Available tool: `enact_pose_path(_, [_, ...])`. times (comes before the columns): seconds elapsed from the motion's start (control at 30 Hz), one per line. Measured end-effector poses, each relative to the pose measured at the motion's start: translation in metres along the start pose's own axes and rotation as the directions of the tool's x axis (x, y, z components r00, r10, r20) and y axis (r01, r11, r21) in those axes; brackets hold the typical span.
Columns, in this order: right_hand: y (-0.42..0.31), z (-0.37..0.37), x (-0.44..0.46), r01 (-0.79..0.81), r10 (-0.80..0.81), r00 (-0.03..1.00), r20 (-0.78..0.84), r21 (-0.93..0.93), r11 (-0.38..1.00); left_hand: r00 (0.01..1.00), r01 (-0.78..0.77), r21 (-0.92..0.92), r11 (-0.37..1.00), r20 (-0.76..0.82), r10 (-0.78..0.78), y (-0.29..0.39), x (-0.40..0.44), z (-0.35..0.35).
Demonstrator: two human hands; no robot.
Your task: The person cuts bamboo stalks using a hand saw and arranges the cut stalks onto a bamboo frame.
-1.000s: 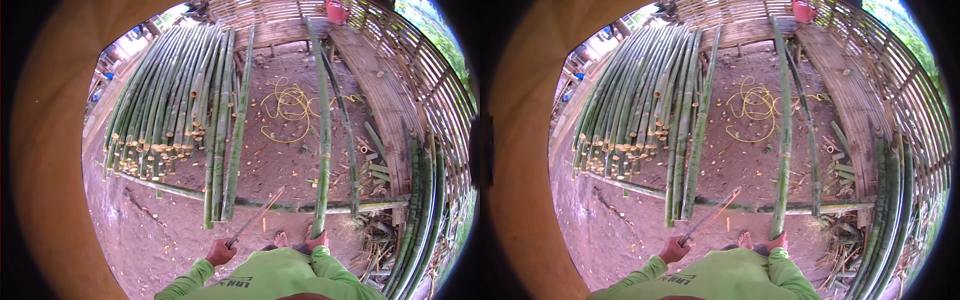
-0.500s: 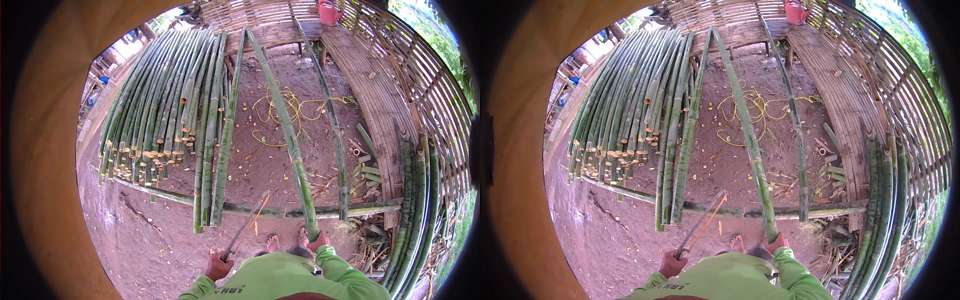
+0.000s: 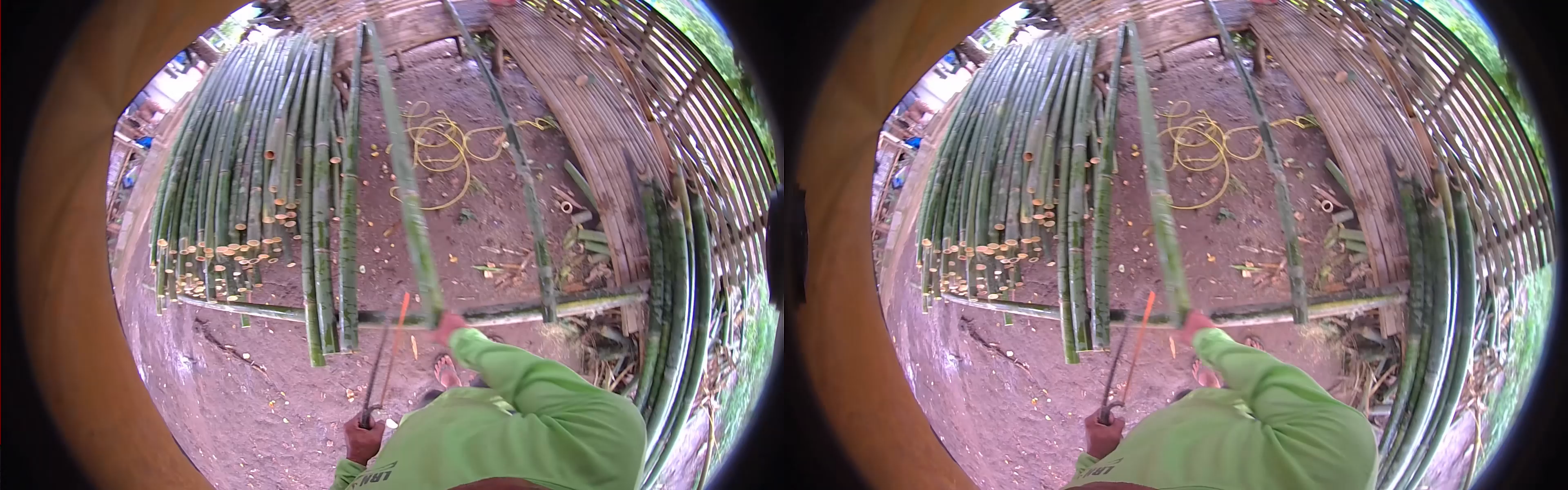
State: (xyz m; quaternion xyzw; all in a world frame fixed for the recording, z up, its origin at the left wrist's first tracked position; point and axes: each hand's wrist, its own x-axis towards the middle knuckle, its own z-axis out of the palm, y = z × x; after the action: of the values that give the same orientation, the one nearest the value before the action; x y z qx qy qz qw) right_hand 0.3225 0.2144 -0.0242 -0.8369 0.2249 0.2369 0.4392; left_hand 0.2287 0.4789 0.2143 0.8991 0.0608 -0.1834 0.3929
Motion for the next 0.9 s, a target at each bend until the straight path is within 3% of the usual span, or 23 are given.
enact_pose_path(0.03, [-0.051,-0.039,-0.029,0.096,-0.111,0.977,0.182,0.087,0.992,0.999,-0.023,-0.009,1.000,-0.027,0.023,0.002,-0.001,0.001])
enact_pose_path(0.1, [-0.045,0.027,0.008,0.474,-0.475,0.879,-0.029,0.141,0.869,0.997,-0.050,0.028,0.998,-0.051,0.052,0.009,-0.001,0.001])
enact_pose_path(0.23, [-0.034,0.007,0.003,0.525,-0.542,0.840,0.002,0.247,0.815,0.992,-0.092,0.004,0.996,-0.089,0.092,0.003,0.010,0.003])
enact_pose_path(0.3, [0.021,-0.023,-0.022,0.422,-0.434,0.901,-0.003,0.232,0.876,0.989,-0.140,0.048,0.989,-0.030,0.141,0.000,0.021,0.010])
enact_pose_path(0.37, [0.106,-0.030,-0.046,0.166,-0.134,0.982,-0.135,0.258,0.952,0.987,-0.143,0.056,0.988,0.083,0.138,0.007,0.030,0.022])
enact_pose_path(0.4, [0.131,-0.081,-0.085,0.035,-0.031,0.982,-0.184,0.015,0.999,0.985,-0.128,0.046,0.991,0.119,0.122,0.006,0.032,0.031])
enact_pose_path(0.43, [0.194,-0.090,-0.097,-0.160,0.175,0.957,-0.230,0.084,0.984,0.987,-0.110,0.025,0.994,0.122,0.107,0.005,0.035,0.041])
enact_pose_path(0.47, [0.195,-0.144,-0.158,-0.313,0.362,0.887,-0.287,0.202,0.928,0.986,-0.080,0.011,0.997,0.147,0.077,0.000,0.039,0.049])
enact_pose_path(0.5, [0.278,-0.132,-0.164,-0.437,0.362,0.745,-0.561,0.000,0.900,0.975,-0.129,0.037,0.991,0.185,0.120,-0.027,0.050,0.056])
enact_pose_path(0.53, [0.300,-0.176,-0.198,-0.597,0.536,0.744,-0.398,-0.036,0.801,0.964,-0.175,0.057,0.983,0.215,0.160,-0.065,0.070,0.059])
enact_pose_path(0.57, [0.318,-0.187,-0.232,-0.678,0.577,0.511,-0.637,0.114,0.727,0.950,-0.225,0.079,0.971,0.240,0.200,-0.080,0.082,0.065])
enact_pose_path(0.6, [0.330,-0.200,-0.266,-0.699,0.658,0.357,-0.663,0.277,0.659,0.942,-0.191,0.110,0.975,0.300,0.151,-0.093,0.095,0.068])
enact_pose_path(0.63, [0.362,-0.203,-0.286,-0.708,0.682,0.304,-0.665,0.322,0.629,0.927,-0.187,0.105,0.977,0.347,0.140,-0.076,0.095,0.070])
enact_pose_path(0.67, [0.395,-0.201,-0.295,-0.721,0.688,0.174,-0.705,0.385,0.577,0.912,-0.183,0.098,0.978,0.389,0.132,-0.034,0.088,0.073])
enact_pose_path(0.7, [0.400,-0.210,-0.309,-0.744,0.713,0.181,-0.677,0.380,0.550,0.896,-0.175,0.091,0.980,0.427,0.121,0.003,0.080,0.077])
enact_pose_path(0.77, [0.433,-0.209,-0.315,-0.775,0.717,0.204,-0.667,0.337,0.534,0.870,-0.329,0.066,0.942,0.408,0.275,0.033,0.071,0.085])
enact_pose_path(0.87, [0.465,-0.213,-0.311,-0.805,0.840,0.274,-0.469,0.366,0.467,0.889,-0.363,0.225,0.904,0.375,0.263,0.045,0.079,0.083])
enact_pose_path(0.9, [0.468,-0.211,-0.308,-0.760,0.843,0.221,-0.490,0.456,0.464,0.887,-0.380,0.246,0.892,0.369,0.277,0.050,0.080,0.084])
